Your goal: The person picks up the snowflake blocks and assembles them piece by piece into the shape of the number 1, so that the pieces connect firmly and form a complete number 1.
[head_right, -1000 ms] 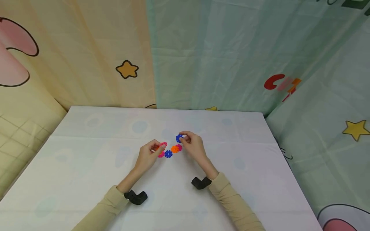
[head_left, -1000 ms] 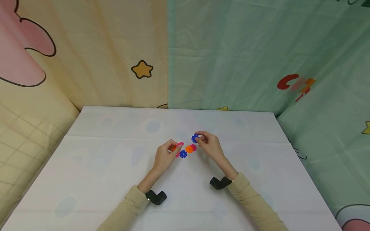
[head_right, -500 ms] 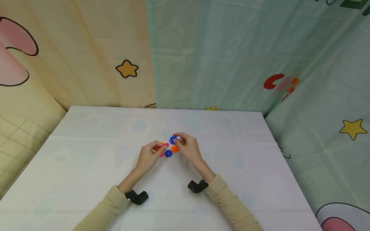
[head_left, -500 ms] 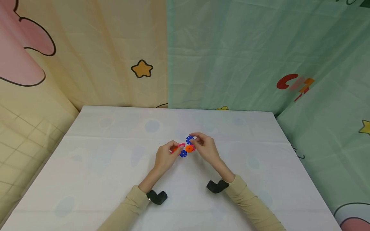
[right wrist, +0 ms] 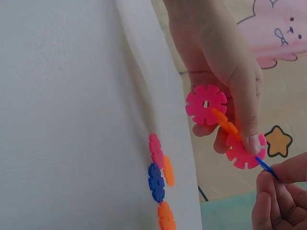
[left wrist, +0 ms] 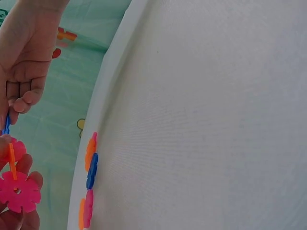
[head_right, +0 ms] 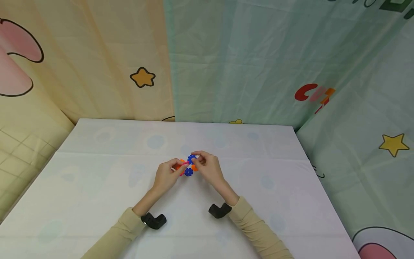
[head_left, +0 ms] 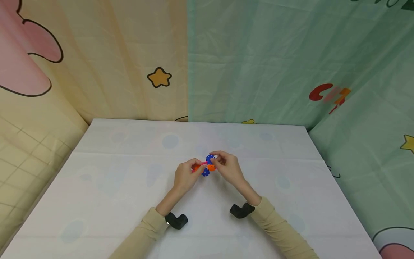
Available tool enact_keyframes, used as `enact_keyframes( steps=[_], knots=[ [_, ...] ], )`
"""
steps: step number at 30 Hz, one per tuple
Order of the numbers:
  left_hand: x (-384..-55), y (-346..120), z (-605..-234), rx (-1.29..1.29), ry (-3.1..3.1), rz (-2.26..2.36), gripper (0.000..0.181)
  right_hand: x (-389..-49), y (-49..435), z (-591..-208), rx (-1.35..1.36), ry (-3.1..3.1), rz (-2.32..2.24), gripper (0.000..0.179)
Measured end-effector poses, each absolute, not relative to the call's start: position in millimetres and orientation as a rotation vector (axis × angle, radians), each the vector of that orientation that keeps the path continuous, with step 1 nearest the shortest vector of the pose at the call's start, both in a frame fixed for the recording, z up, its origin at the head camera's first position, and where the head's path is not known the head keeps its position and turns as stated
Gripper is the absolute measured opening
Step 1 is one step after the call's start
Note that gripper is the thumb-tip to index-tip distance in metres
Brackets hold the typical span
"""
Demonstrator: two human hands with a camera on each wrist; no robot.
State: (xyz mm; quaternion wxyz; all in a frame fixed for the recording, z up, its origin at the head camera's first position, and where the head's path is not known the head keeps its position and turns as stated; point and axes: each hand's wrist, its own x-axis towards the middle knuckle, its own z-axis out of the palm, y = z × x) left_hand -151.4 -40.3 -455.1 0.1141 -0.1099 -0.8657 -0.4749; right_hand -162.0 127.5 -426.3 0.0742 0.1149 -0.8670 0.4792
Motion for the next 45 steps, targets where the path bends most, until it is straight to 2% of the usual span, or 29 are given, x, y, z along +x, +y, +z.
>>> enact_keyframes(
  steps=[15, 29, 35, 45],
  knots=[
    [-153, -38, -452, -0.361, -2.501, -1.308, 0.018, -165, 123, -427, 0.366, -2.545, 1.486, 0.016],
    [-154, -41, -456, -0.365, -2.516, -1.437, 0.026, -171, 128, -428, 0.31, -2.657, 1.546, 0.021],
    [-156, -43, -454, -0.429, -2.481, -1.497, 0.023, -173, 127, -430, 0.299, -2.607, 1.606, 0.024],
    [-154, -43, -454, -0.386, -2.509, -1.506, 0.026, -172, 124, -435, 0.25, -2.597, 1.667, 0.02]
  ],
)
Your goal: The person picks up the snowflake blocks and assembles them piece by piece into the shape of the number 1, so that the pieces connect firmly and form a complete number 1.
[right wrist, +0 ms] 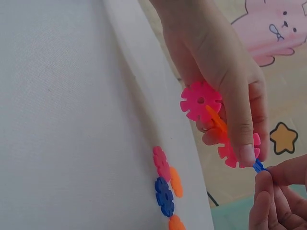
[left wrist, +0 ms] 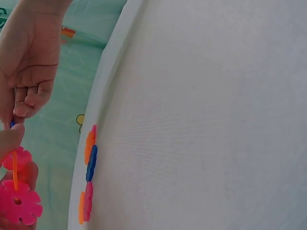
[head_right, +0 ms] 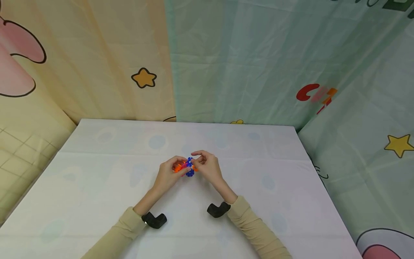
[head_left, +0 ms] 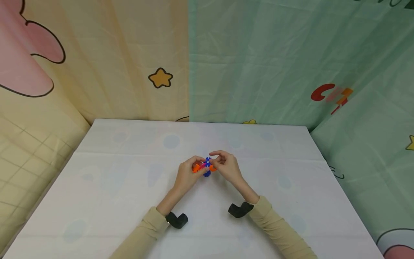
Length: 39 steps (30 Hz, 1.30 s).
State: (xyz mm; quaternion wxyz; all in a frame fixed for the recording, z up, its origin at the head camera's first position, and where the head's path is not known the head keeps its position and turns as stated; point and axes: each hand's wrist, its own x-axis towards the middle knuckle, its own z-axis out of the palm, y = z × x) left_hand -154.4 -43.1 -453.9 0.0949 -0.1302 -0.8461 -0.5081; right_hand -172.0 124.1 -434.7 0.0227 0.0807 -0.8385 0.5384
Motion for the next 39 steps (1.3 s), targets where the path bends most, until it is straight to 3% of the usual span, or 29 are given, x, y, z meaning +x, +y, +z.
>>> enact_keyframes(
  steps=[14, 28, 39],
  knots=[
    [-153, -50, -454, -0.332, -2.51, -1.37, 0.023, -172, 127, -430, 0.29, -2.635, 1.672, 0.023],
    [-155, -59, -456, -0.207, -2.575, -1.399, 0.024, -183, 138, -443, 0.13, -2.764, 1.488, 0.025],
    [-157, -62, -459, -0.198, -2.577, -1.449, 0.024, -188, 148, -454, 0.189, -2.852, 1.377, 0.031]
  ],
)
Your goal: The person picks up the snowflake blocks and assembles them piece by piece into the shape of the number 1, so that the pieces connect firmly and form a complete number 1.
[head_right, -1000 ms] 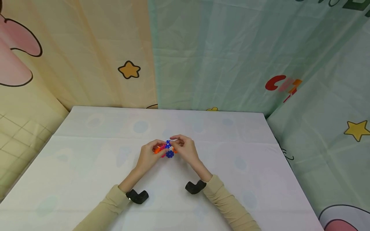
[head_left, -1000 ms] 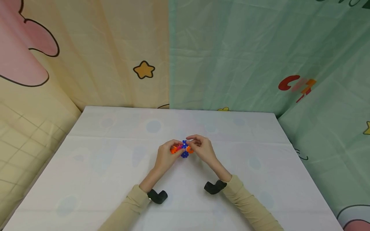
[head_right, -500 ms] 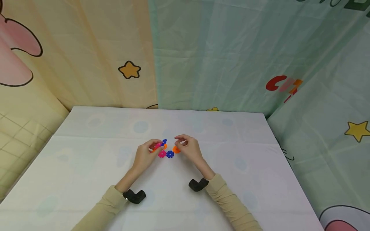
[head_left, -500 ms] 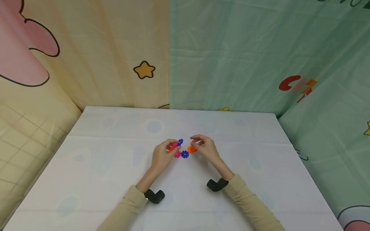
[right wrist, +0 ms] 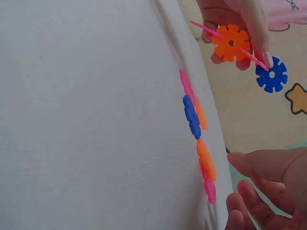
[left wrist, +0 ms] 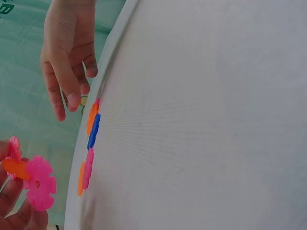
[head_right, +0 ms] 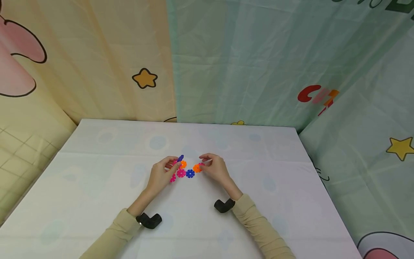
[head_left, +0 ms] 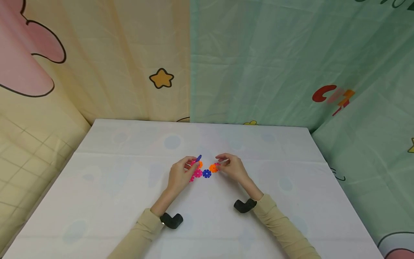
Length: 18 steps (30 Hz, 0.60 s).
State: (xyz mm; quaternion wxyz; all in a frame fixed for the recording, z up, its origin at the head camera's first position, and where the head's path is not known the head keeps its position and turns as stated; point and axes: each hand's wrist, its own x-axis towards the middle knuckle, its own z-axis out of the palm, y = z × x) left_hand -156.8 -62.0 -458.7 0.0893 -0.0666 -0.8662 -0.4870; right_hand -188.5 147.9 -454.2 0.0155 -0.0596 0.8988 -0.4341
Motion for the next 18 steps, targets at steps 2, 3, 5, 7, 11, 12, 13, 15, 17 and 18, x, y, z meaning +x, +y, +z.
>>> enact_keyframes(
  steps=[2, 3, 5, 7, 11, 12, 13, 15, 17, 18],
  knots=[
    [-157.3, -61.9, -459.0, -0.195, -2.58, -1.452, 0.024, -188.9, 148.3, -455.7, -0.198, 2.797, -1.321, 0.03],
    [-157.4, -61.8, -459.0, -0.194, -2.581, -1.455, 0.024, -189.2, 148.6, -456.7, -0.207, 2.798, -1.304, 0.03],
    [-157.7, -61.5, -459.0, -0.191, -2.583, -1.46, 0.024, -190.0, 148.8, -458.5, -0.229, 2.799, -1.274, 0.029],
    [-158.3, -61.1, -459.0, -0.189, -2.584, -1.464, 0.024, -190.8, 149.0, -460.4, -0.244, 2.797, -1.252, 0.03],
    [-159.2, -60.3, -459.0, -0.191, -2.579, -1.474, 0.024, -192.4, 148.5, -463.0, -0.258, 2.792, -1.227, 0.031],
    [-159.4, -60.2, -459.0, -0.19, -2.578, -1.477, 0.024, -192.7, 148.3, -463.3, -0.257, 2.789, -1.22, 0.031],
    [-159.5, -60.0, -458.9, -0.189, -2.577, -1.48, 0.024, -192.8, 148.1, -463.6, -0.258, 2.791, -1.211, 0.031],
    [-159.5, -59.8, -458.5, -0.188, -2.572, -1.492, 0.023, -193.0, 147.5, -463.4, -0.253, 2.792, -1.185, 0.032],
    [-159.7, -59.7, -458.2, -0.183, -2.568, -1.507, 0.022, -193.0, 146.5, -462.6, -0.244, 2.793, -1.153, 0.032],
    [-159.9, -59.6, -458.1, -0.184, -2.566, -1.513, 0.021, -192.9, 146.1, -462.3, -0.241, 2.794, -1.133, 0.032]
  ],
)
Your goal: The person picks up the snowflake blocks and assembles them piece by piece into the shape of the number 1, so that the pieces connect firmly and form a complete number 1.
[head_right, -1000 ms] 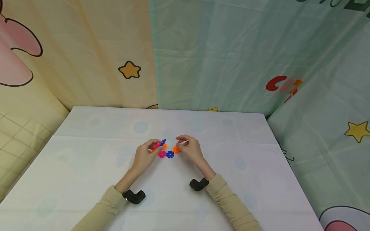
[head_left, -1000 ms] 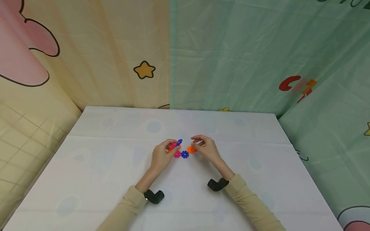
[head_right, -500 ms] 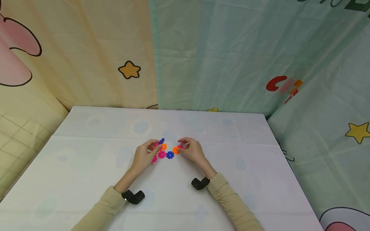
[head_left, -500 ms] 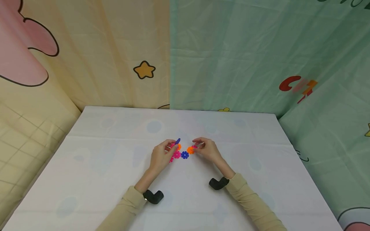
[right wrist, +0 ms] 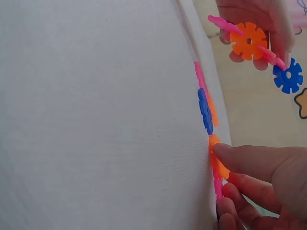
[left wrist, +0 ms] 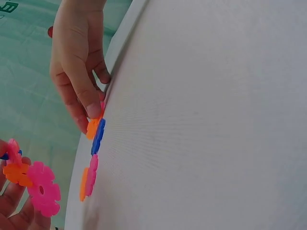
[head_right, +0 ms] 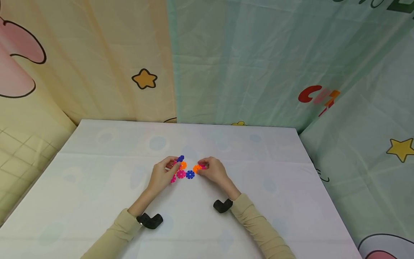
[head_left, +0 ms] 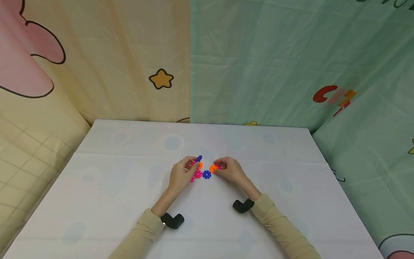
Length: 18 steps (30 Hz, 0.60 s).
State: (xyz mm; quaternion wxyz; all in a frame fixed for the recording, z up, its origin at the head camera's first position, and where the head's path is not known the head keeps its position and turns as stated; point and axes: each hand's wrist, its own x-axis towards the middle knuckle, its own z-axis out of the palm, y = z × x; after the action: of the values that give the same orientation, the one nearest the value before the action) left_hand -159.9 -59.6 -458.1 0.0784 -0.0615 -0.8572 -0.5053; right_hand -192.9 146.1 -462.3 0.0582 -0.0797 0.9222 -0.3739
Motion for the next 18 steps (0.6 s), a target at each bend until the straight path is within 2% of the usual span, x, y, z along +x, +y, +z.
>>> enact_keyframes(
  steps=[12, 18],
  knots=[
    [-160.8, -55.7, -457.8, -0.173, -2.56, -1.571, 0.021, -191.0, 144.3, -461.1, -0.237, 2.826, -1.081, 0.027],
    [-161.4, -55.5, -458.0, -0.206, -2.534, -1.568, 0.021, -190.5, 146.7, -459.4, -0.239, 2.808, -1.15, 0.015]
  ],
)
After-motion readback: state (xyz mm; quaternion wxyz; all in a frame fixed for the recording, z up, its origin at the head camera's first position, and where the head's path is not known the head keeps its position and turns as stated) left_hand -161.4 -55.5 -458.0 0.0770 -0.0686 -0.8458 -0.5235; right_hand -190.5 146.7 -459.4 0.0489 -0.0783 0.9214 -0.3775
